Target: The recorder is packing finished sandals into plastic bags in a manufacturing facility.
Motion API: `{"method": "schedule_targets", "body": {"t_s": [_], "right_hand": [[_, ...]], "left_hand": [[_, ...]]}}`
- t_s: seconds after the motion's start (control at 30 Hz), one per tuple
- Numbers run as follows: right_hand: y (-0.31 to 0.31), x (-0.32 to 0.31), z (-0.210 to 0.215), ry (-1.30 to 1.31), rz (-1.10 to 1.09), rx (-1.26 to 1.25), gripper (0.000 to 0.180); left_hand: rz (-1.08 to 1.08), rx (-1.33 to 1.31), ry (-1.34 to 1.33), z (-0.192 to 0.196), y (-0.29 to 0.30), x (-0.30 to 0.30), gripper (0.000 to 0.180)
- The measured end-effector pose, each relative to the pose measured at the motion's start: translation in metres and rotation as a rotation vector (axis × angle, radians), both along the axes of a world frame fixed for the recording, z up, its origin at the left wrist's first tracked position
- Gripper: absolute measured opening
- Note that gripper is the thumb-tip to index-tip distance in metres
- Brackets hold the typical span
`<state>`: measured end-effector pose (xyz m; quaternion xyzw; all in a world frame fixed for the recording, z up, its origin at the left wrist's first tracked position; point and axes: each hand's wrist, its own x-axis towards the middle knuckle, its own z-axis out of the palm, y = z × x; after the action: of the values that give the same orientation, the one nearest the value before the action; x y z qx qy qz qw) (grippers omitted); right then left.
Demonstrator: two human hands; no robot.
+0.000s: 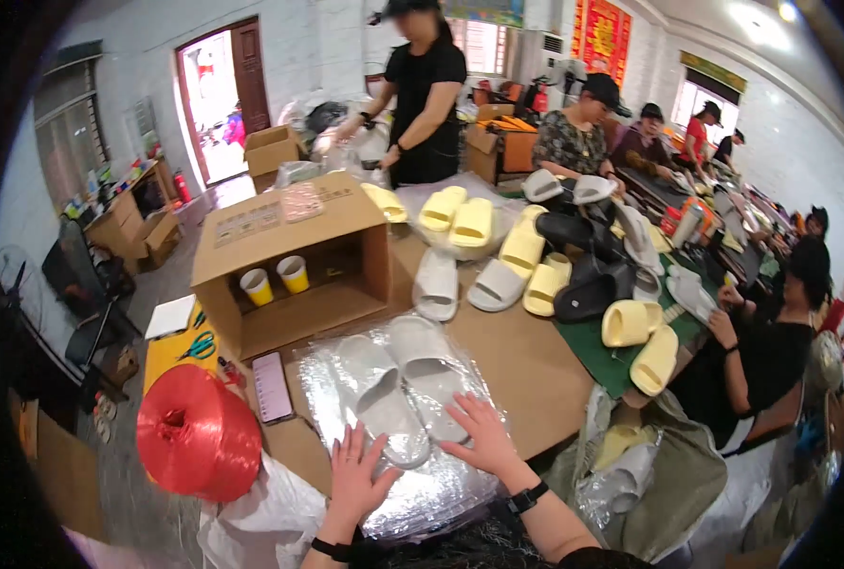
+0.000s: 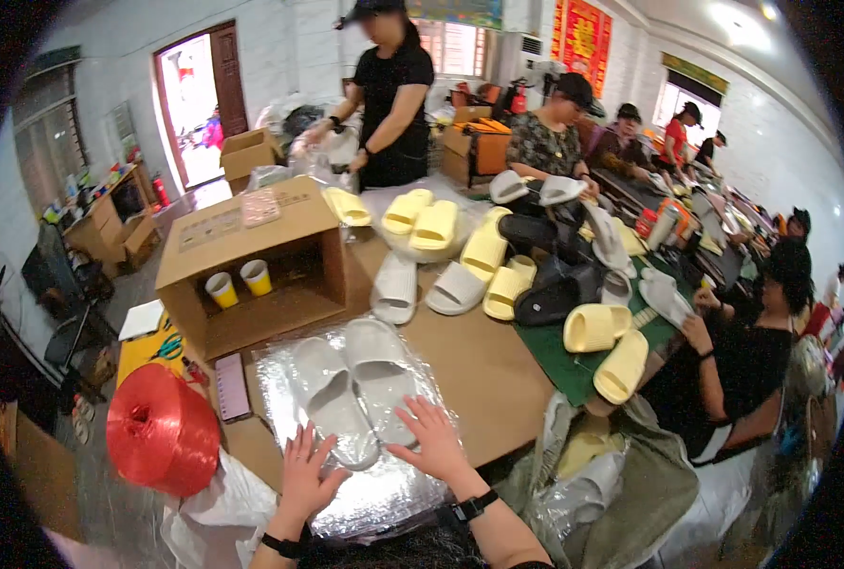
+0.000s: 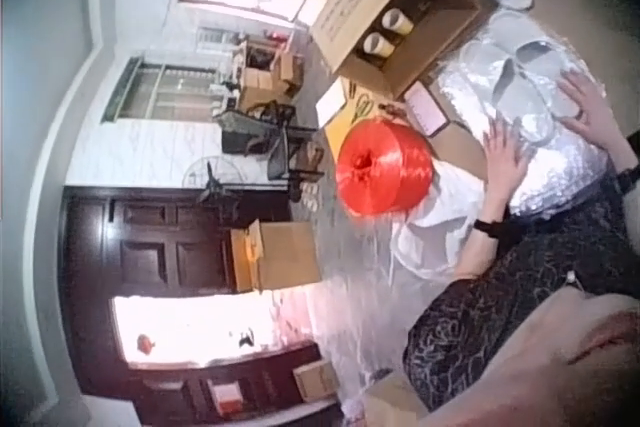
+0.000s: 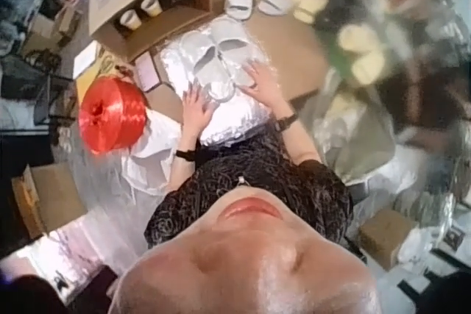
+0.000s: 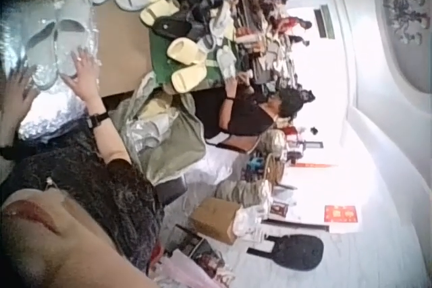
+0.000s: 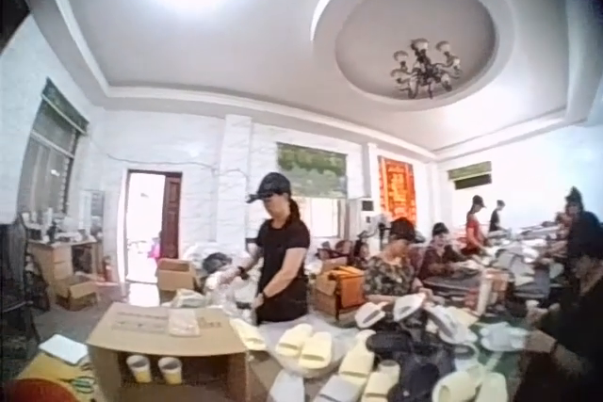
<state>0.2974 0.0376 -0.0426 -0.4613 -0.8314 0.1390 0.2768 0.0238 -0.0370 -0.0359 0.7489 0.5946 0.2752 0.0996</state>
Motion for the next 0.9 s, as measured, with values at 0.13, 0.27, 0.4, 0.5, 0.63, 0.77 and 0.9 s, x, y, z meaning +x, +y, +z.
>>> {"method": "schedule_targets", "body": {"t_s": [0.13,0.27,0.4,0.5,0.63,0.77,0.9], "right_hand": [[-0.001,-0.001,0.003,-0.01,-0.012,0.001,0.07],[0.001,-0.002,0.003,0.011,-0.012,0.013,0.07],[0.002,-0.002,0.004,0.003,-0.03,-0.001,0.069],[0.004,-0.003,0.006,0.002,-0.043,0.049,0.069],[0.001,0.001,0.004,0.012,-0.032,0.057,0.069],[0.004,0.004,-0.011,-0.017,-0.019,0.049,0.069],[0.002,0.0,0.004,-0.017,-0.009,0.053,0.071]], "left_hand": [[-0.002,-0.011,-0.022,0.005,-0.003,-0.001,0.062],[0.001,-0.004,-0.013,0.001,-0.002,-0.003,0.062],[-0.008,-0.004,-0.011,0.0,0.001,-0.004,0.063],[-0.019,0.006,0.001,0.0,0.005,-0.002,0.062],[-0.011,0.025,0.019,-0.001,-0.001,-0.001,0.064],[-0.012,0.02,-0.008,-0.008,0.008,0.0,0.065],[0.004,0.007,0.001,0.0,0.002,0.0,0.065]]}}
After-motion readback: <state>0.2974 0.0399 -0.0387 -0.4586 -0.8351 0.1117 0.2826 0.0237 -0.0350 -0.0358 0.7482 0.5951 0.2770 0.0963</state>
